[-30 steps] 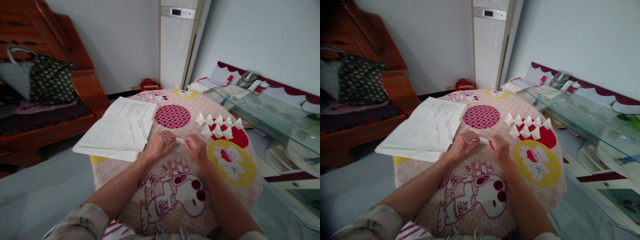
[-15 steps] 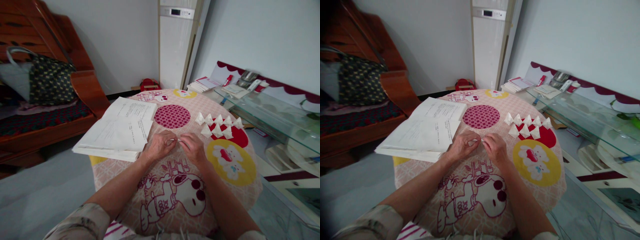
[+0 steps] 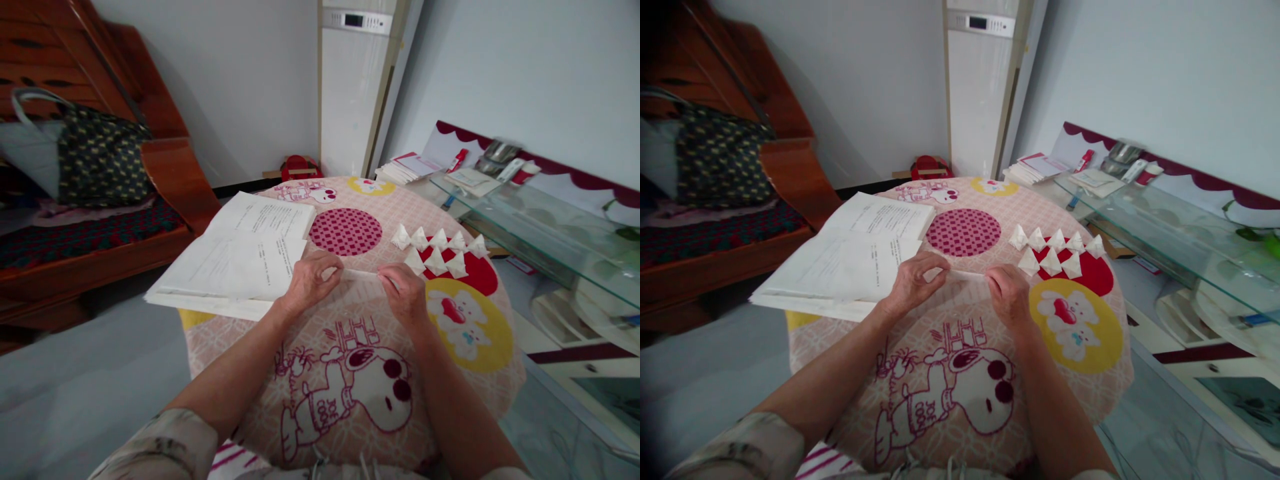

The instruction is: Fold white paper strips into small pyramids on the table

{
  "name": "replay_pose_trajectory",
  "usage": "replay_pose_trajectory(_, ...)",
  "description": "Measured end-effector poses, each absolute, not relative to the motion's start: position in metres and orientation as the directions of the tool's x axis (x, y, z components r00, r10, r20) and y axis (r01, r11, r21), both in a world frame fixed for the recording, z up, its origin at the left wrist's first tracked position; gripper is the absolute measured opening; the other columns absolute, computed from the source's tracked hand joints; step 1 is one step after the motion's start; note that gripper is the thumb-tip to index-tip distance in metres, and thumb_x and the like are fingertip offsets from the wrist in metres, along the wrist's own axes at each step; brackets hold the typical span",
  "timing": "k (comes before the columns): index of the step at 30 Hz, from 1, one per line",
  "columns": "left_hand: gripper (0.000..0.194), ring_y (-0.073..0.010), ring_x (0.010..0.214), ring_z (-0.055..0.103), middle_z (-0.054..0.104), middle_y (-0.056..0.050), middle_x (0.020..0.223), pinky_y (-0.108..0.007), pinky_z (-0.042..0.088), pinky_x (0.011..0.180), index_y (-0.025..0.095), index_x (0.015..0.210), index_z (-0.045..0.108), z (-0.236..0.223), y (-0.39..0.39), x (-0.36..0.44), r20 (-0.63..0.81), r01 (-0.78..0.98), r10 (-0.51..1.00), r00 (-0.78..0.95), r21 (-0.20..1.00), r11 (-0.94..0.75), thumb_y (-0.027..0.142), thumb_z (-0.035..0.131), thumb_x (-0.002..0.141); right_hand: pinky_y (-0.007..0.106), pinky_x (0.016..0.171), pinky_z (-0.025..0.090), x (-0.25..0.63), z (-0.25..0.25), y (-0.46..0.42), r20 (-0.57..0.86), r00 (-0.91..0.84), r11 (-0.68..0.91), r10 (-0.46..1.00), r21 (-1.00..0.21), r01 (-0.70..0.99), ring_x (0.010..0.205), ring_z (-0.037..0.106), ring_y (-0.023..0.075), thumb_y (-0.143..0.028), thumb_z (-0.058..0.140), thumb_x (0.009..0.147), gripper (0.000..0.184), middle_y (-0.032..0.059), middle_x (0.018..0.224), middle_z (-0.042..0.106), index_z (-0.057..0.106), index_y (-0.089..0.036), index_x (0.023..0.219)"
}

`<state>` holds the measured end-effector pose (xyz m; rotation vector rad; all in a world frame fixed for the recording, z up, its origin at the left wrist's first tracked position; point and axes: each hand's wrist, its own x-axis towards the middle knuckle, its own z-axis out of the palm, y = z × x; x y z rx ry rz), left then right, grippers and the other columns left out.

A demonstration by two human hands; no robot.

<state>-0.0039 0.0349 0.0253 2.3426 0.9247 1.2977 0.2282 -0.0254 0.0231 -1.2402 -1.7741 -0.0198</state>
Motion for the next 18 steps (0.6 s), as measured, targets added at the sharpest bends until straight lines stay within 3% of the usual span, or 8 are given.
replay_pose_trajectory(2,0.011,-0.0180,0.087,0.069,0.074,-0.006,0.088,-0.032,0.055,0.085,0.017,0.087,0.069,0.027,0.036,-0.005,0.623,0.353,0.735,0.268,0.646,-0.677,0.022,0.060,0.089,0.037,0.078,0.053,0.230,0.024,-0.026,0.661,0.049,0.452,0.749,-0.563,0.692,0.080,0.067,0.0224,-0.029,0.058,0.092,0.019,0.0065,0.081,0.073,0.069,-0.022,0.078)
replay_pose_trajectory(5,0.023,-0.0194,0.096,0.069,0.074,-0.009,0.104,-0.033,0.056,0.088,0.015,0.101,0.069,0.026,0.037,0.000,0.508,0.142,0.842,0.179,0.834,-0.533,0.033,0.069,0.087,0.032,0.066,0.052,0.228,0.023,-0.027,0.501,0.284,0.332,0.817,-0.813,0.479,0.068,0.064,0.0196,-0.034,0.067,0.084,0.015,0.0027,0.073,0.070,0.071,-0.021,0.079)
replay_pose_trajectory(8,0.058,-0.0227,0.103,0.069,0.072,-0.013,0.119,-0.034,0.058,0.086,0.015,0.121,0.066,0.021,0.039,0.008,0.378,-0.044,0.882,0.281,0.923,-0.382,0.040,0.084,0.073,0.029,0.060,0.049,0.220,0.018,-0.025,0.294,0.390,0.239,0.873,-0.954,0.183,0.062,0.060,0.0166,-0.036,0.072,0.078,0.016,0.0003,0.070,0.068,0.071,-0.019,0.079)
replay_pose_trajectory(10,0.055,-0.0217,0.093,0.070,0.075,-0.012,0.109,-0.033,0.058,0.080,0.013,0.116,0.069,0.016,0.040,0.012,0.275,-0.071,0.886,0.372,0.961,-0.268,0.043,0.085,0.072,0.029,0.061,0.049,0.217,0.013,-0.023,0.232,0.374,0.212,0.898,-0.973,0.094,0.062,0.060,0.0161,-0.035,0.072,0.076,0.016,0.0003,0.069,0.068,0.070,-0.019,0.077)
replay_pose_trajectory(14,0.038,-0.0180,0.072,0.067,0.075,-0.007,0.082,-0.029,0.056,0.066,0.012,0.089,0.074,0.009,0.041,0.011,0.193,-0.046,0.905,0.380,0.981,-0.190,0.048,0.080,0.078,0.031,0.064,0.053,0.218,0.008,-0.021,0.229,0.325,0.189,0.918,-0.971,0.149,0.067,0.065,0.0187,-0.035,0.074,0.073,0.019,0.0025,0.075,0.073,0.072,-0.019,0.083)
replay_pose_trajectory(18,0.027,-0.0183,0.075,0.068,0.075,-0.006,0.082,-0.030,0.055,0.069,0.015,0.087,0.076,0.013,0.037,0.007,0.411,0.131,0.871,0.268,0.880,-0.456,0.042,0.074,0.086,0.037,0.077,0.058,0.219,0.011,-0.021,0.415,0.212,0.322,0.885,-0.873,0.366,0.081,0.070,0.0226,-0.031,0.073,0.075,0.021,0.0053,0.089,0.077,0.074,-0.020,0.094)
